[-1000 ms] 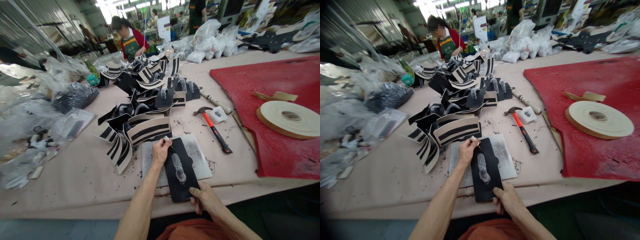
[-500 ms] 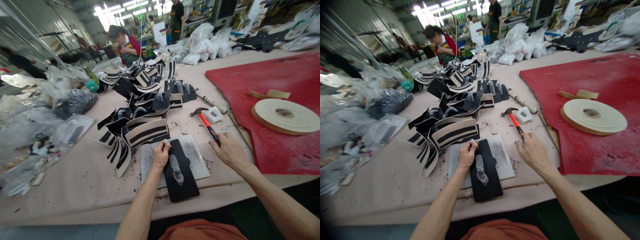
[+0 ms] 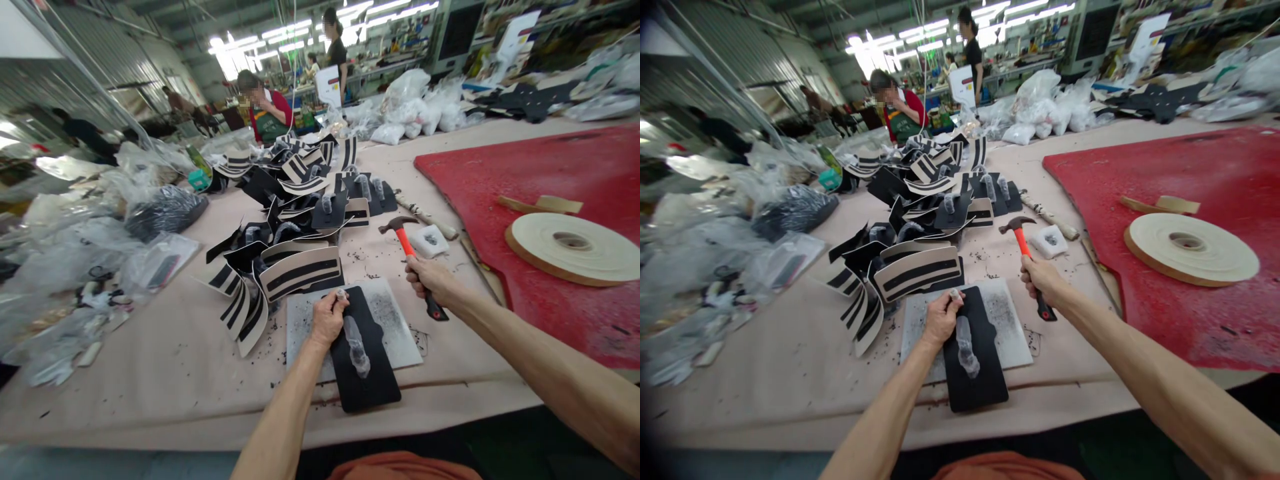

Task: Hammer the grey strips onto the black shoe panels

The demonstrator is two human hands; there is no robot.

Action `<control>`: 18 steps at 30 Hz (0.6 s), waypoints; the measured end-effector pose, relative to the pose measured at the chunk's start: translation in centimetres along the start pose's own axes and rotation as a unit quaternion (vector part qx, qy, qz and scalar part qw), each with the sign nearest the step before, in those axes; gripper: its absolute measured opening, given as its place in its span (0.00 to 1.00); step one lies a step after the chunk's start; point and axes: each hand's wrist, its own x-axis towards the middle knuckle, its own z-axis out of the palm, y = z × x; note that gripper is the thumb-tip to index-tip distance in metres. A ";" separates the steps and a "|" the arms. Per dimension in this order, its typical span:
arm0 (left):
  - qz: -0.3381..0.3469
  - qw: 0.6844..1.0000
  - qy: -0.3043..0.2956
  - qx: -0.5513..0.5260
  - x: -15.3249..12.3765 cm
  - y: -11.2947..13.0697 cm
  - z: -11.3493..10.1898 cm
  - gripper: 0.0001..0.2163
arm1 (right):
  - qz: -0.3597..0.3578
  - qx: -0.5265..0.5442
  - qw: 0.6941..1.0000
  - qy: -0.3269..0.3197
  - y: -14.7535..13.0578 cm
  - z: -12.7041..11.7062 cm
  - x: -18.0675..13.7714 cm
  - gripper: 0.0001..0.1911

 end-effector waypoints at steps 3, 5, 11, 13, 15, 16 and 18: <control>-0.007 1.000 -0.004 -0.007 0.0 0.0 0.0 0.07 | -0.110 -0.060 0.992 0.025 -0.1 0.3 -4.5 0.19; -0.007 1.000 -0.009 -0.008 0.0 0.0 0.0 0.06 | -0.210 -0.177 0.961 0.028 0.4 0.3 -7.1 0.20; -0.007 1.000 -0.010 0.011 0.0 -0.3 0.0 0.06 | -0.241 -0.444 0.861 -0.052 0.7 -0.3 -9.5 0.15; -0.009 1.000 -0.012 0.013 0.0 -0.3 0.0 0.06 | -0.258 -0.427 0.866 -0.031 -1.0 -0.8 -10.0 0.16; -0.010 1.000 -0.014 0.009 0.0 -0.3 -0.1 0.06 | -0.302 -0.348 0.887 0.021 -2.8 -1.1 -10.8 0.19; -0.010 1.000 -0.014 0.007 0.0 -0.3 -0.1 0.07 | -0.322 -0.290 0.899 0.057 -3.5 -1.1 -11.2 0.21; -0.010 1.000 -0.012 0.007 0.0 -0.3 -0.1 0.07 | -0.348 -0.196 0.911 0.106 -3.5 -0.6 -11.7 0.21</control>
